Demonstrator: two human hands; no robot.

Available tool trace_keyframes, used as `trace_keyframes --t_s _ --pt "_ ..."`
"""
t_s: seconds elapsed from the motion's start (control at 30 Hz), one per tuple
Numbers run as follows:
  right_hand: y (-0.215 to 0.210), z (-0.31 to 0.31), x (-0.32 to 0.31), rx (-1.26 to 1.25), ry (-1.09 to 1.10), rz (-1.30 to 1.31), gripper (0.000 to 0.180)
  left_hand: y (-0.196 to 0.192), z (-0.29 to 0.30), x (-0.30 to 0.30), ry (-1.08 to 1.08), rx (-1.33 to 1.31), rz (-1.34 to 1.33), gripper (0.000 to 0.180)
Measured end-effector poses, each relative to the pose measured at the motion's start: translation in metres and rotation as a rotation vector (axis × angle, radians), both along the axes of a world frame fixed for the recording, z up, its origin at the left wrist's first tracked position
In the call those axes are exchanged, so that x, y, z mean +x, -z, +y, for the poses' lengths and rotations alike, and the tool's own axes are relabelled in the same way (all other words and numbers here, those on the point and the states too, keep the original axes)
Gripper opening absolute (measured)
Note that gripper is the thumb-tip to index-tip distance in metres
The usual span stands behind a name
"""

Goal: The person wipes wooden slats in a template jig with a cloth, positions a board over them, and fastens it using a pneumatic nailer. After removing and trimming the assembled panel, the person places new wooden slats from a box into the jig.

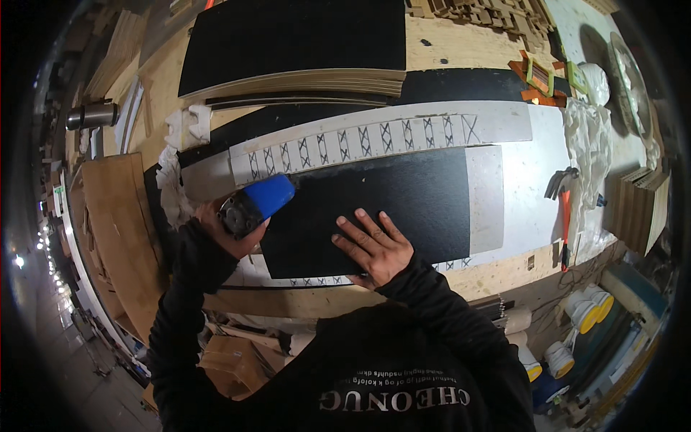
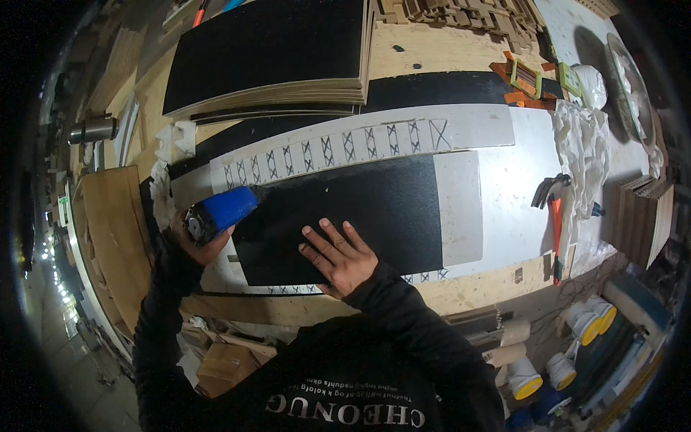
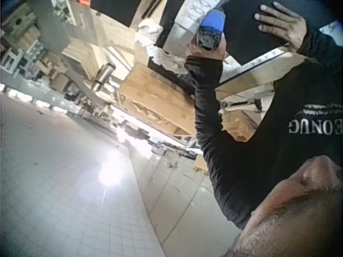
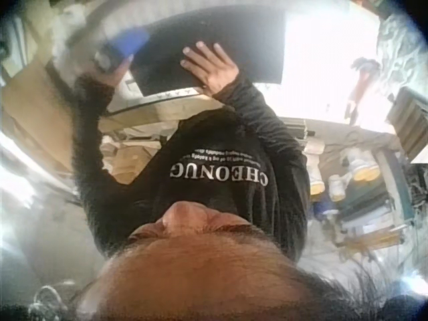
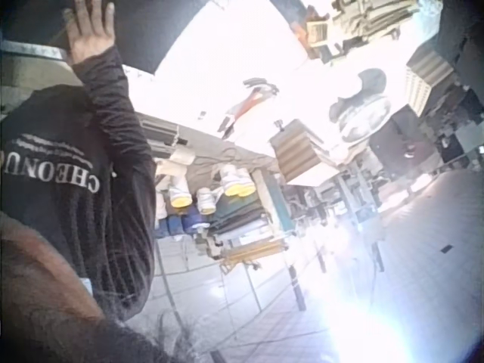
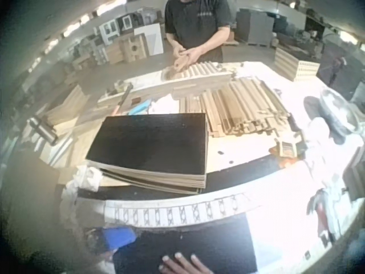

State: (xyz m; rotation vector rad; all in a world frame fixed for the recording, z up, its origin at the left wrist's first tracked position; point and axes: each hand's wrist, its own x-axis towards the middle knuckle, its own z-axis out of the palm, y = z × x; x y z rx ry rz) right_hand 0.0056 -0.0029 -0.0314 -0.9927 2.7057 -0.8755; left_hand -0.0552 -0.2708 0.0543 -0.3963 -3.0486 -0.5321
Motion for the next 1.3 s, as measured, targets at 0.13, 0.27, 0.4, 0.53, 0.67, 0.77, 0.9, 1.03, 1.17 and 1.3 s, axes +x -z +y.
trace_keyframes --t_s 0.13,0.27,0.4,0.53,0.67,0.77,0.9,1.03,1.17,1.3 --pt "0.001 0.001 0.000 0.003 0.005 0.011 0.060 -0.005 0.002 -0.001 -0.027 0.083 -0.134 0.046" --pt "0.002 0.002 0.001 0.015 -0.018 0.003 0.060 -0.012 0.019 -0.010 -0.003 0.195 -0.250 0.044" --pt "0.003 0.004 0.000 -0.022 -0.006 -0.012 0.061 -0.014 0.034 -0.019 -0.045 0.208 -0.456 0.041" --pt "-0.006 0.003 -0.005 -0.027 -0.025 -0.012 0.067 -0.020 0.038 -0.014 -0.178 -0.084 -0.401 0.054" --pt "-0.028 0.030 -0.014 -0.129 0.143 -0.184 0.072 -0.025 0.045 -0.017 -0.127 0.049 -0.359 0.052" --pt "-0.035 0.086 -0.029 -0.142 0.531 -0.054 0.070 -0.032 0.055 -0.019 -0.068 0.263 -0.404 0.049" --pt "-0.026 0.132 -0.032 -0.145 0.790 -0.377 0.048 -0.033 0.064 -0.021 -0.129 0.037 -0.518 0.044" --pt "-0.010 0.142 -0.031 -0.161 0.724 -0.403 0.038 -0.017 0.062 -0.023 -0.048 -0.143 -0.332 0.047" --pt "-0.004 0.145 -0.034 -0.419 0.806 -0.662 0.035 -0.016 0.056 -0.021 -0.138 -0.179 -0.374 0.048" --pt "-0.005 0.147 -0.034 -0.456 0.795 -0.669 0.035 -0.025 0.066 -0.024 0.004 -0.065 -0.320 0.049"
